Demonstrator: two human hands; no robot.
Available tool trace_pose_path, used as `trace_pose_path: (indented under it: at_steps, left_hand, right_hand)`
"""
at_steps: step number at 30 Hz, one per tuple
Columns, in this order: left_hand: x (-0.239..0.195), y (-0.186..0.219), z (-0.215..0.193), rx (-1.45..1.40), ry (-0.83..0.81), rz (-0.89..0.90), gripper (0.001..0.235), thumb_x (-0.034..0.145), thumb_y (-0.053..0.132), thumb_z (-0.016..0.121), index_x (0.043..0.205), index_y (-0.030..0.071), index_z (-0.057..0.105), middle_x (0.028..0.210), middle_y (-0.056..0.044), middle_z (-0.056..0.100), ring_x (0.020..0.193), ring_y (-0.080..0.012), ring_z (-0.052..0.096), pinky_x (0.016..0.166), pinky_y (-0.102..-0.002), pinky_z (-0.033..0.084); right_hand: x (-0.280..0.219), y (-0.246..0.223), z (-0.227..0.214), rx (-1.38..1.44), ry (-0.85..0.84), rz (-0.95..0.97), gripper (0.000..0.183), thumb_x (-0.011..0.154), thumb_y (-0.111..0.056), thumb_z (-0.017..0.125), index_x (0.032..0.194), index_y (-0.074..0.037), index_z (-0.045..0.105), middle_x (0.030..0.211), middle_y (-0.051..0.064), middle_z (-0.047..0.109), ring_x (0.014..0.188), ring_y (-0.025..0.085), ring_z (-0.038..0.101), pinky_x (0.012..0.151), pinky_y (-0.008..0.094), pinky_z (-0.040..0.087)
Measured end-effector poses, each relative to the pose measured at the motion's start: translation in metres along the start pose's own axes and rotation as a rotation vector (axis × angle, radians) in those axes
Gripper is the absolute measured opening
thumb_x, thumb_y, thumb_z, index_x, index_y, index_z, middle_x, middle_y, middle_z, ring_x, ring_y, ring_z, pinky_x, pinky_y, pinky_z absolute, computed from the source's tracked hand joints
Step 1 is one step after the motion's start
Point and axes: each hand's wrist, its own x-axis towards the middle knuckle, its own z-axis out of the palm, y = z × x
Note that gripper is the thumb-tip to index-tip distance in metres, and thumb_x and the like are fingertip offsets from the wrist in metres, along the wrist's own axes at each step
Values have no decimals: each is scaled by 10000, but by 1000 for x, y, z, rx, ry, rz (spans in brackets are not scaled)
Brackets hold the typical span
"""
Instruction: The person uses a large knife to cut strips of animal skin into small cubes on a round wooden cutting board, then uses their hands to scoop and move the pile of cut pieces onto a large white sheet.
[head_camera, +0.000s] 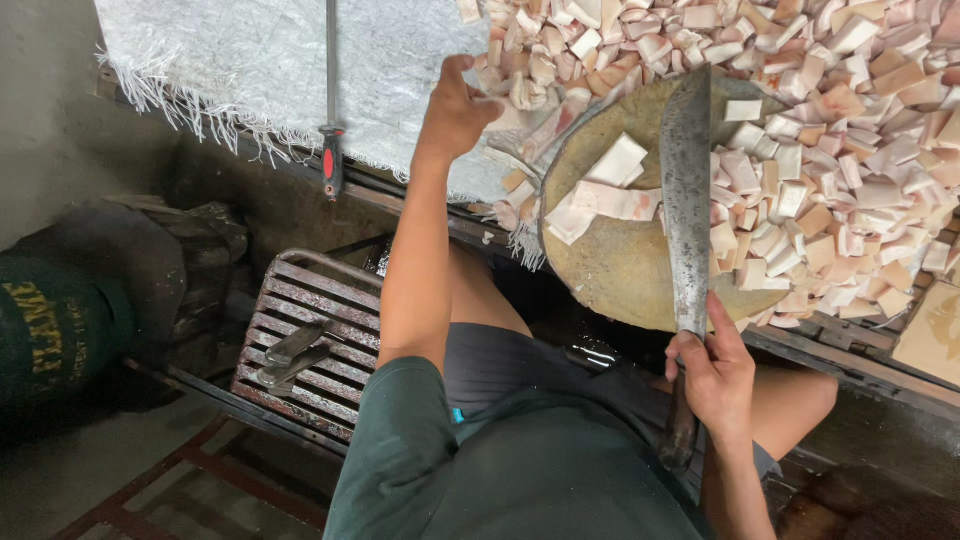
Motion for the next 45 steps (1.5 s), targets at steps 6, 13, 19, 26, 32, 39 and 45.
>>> trace_pose_path:
  at_steps: [6,13,19,26,32,39,45]
  left_hand:
    - [-42,95,-3,-199,-41,94,484,918,109,758,1338,14,540,948,-108,705,794,-156,666,643,-269,556]
    - [-116,85,83,-206,-61,61,212,925,125,728,1111,27,706,955,-88,745,798,-187,665,724,-313,546]
    - [-110,59,84,52,92,324,166,943,196,744,1048,69,762,1058,-164,758,968,-350,735,890,-426,574]
    - [-35,19,82,328,66,285,232,893,134,684,1111,62,722,1082,-191,741,995,-426,674,882,-513,527]
    - [0,3,112,553,30,51,269,849,112,610,1102,56,683,1043,-222,726,1040,-436,653,881,-527,512]
    - [6,19,87,322,-145,21,290,835,208,656,1025,-7,695,1086,-268,702,1047,-409,653,913,-475,515]
    - [-41,81,58,-50,-256,3,287,919,231,601,1069,-8,658,1013,-166,709,872,-217,688,761,-341,549]
  right_hand:
    - [-14,3,-7,76,11,-20,664,996,31,509,1637,0,340,829,92,629,624,130,575,583,275,496]
    - [-16,13,-8,59,14,13,678,985,37,514,1636,-9,331,817,94,629,604,133,568,571,280,498]
    - [6,-5,15,18,-38,-10,690,966,39,502,1631,-20,330,784,72,617,575,123,559,535,264,476]
    - [36,-29,42,29,-53,29,647,968,25,508,1602,-41,397,761,49,608,567,112,550,518,260,460]
    - [44,-34,46,12,-57,19,653,964,25,518,1602,-38,398,748,47,606,561,111,548,510,262,461]
    - [45,-14,35,131,-93,-58,694,975,26,507,1643,-31,326,770,50,611,579,116,559,535,260,478]
    - [33,-14,24,116,-39,-67,698,974,34,516,1645,-32,337,782,62,616,582,126,555,554,269,477]
